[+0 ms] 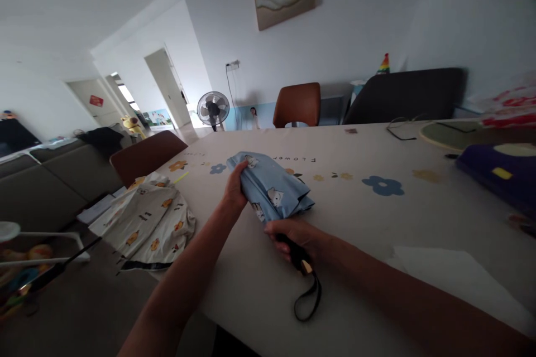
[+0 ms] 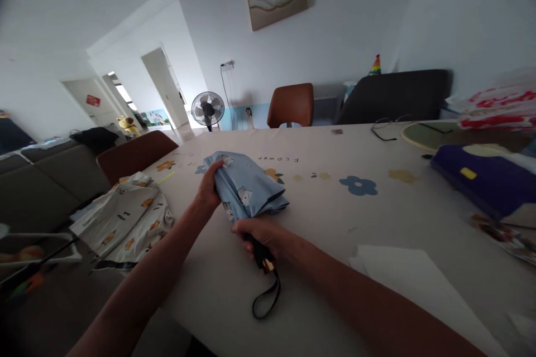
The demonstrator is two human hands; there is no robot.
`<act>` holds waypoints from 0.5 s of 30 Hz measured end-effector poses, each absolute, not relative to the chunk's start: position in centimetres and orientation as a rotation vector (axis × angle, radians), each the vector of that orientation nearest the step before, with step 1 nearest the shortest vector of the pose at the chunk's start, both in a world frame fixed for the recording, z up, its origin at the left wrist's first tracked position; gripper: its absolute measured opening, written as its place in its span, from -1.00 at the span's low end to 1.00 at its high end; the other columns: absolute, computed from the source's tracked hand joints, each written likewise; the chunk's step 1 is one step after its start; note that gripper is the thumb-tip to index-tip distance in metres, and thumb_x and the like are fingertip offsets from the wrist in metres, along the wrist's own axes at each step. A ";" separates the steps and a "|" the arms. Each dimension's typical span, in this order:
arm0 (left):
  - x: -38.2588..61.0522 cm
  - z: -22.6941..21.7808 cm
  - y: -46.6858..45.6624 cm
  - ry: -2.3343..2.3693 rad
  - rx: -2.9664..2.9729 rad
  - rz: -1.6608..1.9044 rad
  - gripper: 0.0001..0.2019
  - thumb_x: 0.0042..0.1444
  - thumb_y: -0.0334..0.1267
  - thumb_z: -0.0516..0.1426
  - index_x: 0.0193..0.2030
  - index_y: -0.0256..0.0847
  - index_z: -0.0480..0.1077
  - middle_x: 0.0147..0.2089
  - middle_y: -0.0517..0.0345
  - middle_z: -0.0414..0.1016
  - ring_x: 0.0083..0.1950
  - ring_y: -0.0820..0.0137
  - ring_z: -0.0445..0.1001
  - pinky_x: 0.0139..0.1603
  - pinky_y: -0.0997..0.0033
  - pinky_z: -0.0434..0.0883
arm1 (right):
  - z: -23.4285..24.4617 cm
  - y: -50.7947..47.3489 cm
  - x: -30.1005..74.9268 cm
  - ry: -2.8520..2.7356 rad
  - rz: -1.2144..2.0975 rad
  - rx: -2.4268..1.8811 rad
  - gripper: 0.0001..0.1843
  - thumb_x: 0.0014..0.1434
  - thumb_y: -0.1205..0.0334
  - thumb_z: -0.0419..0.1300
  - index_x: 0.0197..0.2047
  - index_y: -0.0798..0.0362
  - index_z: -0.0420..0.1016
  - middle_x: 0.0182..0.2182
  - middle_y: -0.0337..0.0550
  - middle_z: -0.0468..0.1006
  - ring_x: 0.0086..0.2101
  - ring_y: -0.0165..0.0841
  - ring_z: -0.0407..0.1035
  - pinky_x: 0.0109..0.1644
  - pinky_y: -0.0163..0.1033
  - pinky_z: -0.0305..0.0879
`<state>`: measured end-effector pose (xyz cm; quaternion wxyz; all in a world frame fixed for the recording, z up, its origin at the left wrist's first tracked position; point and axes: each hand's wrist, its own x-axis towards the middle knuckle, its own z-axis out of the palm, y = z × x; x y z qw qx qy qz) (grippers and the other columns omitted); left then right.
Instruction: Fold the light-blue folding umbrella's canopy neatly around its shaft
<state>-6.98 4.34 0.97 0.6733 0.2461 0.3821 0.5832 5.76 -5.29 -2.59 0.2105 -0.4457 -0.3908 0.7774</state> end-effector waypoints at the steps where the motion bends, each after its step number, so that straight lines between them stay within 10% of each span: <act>1: -7.4 1.0 4.7 0.854 0.555 1.338 -0.81 -0.13 -0.25 0.22 -0.35 -0.28 0.42 -0.44 0.14 0.49 -0.44 0.41 0.46 -0.22 0.37 0.47 | -2.5 -5.4 5.7 -1.102 2.176 -1.236 -0.68 0.13 0.27 -0.01 -0.65 0.08 0.17 -0.83 -0.37 0.17 -0.80 -0.55 0.08 -0.69 -0.44 0.10; 15: -9.1 0.1 6.4 0.810 0.627 1.361 -0.83 -0.15 -0.24 0.21 -0.41 -0.27 0.39 -0.47 0.18 0.44 -0.44 0.45 0.42 -0.24 0.42 0.43 | -2.7 -5.8 5.4 -1.084 2.174 -1.269 -0.71 0.10 0.26 0.02 -0.64 0.09 0.21 -0.82 -0.38 0.19 -0.79 -0.56 0.09 -0.69 -0.45 0.09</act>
